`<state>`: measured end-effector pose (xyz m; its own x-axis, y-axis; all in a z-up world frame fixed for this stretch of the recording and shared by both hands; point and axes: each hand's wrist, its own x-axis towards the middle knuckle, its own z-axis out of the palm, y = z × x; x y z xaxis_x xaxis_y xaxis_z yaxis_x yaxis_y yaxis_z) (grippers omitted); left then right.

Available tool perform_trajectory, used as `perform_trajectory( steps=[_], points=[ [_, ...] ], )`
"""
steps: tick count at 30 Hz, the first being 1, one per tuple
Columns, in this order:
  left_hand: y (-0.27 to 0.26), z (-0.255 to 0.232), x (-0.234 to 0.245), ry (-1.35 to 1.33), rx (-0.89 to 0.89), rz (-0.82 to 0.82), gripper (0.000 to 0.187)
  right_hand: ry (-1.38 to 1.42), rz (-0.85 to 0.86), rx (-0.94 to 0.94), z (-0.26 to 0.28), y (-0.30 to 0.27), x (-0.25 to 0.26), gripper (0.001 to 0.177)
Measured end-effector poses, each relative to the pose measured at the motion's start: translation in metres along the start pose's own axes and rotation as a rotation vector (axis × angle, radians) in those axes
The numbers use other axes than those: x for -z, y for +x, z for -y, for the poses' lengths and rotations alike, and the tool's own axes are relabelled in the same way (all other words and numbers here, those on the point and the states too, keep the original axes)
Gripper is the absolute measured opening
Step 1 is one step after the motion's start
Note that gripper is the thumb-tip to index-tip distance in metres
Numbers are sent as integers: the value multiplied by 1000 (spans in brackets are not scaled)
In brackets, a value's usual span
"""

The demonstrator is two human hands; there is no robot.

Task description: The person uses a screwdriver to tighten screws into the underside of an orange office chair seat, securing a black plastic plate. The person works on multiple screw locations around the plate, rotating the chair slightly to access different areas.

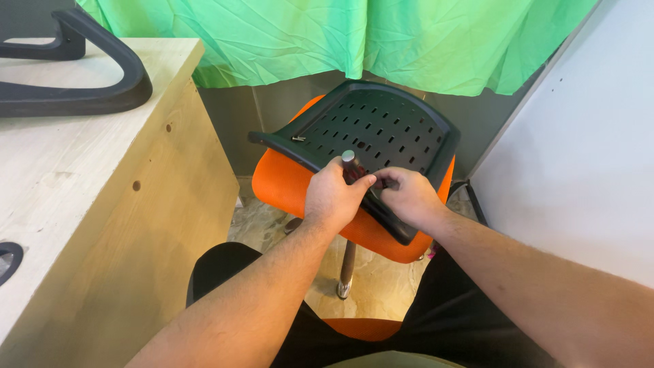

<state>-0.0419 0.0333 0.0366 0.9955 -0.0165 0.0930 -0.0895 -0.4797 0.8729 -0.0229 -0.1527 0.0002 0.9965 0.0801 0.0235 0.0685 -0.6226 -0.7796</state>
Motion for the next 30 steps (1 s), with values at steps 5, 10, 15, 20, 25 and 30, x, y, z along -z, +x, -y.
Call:
perform_trajectory(
  steps=[5,10,15,20,25,30],
  points=[
    [-4,-12,-3,-114,-89,19,36,-184,-149,300,15,-13,4,40],
    [-8,-18,3,64,-98,138,33,-272,-127,264,24,-17,6,29],
    [-5,-15,6,500,-121,232,43,-326,-148,181,25,-22,4,27],
    [-5,-9,-5,574,-167,292,49,-329,-156,161,22,-29,4,26],
    [-6,-13,-17,601,-189,337,46,-348,-183,102,11,-35,15,27],
    [-9,-30,-38,616,-232,395,52,-323,-262,71,-12,-39,36,29]
  ],
)
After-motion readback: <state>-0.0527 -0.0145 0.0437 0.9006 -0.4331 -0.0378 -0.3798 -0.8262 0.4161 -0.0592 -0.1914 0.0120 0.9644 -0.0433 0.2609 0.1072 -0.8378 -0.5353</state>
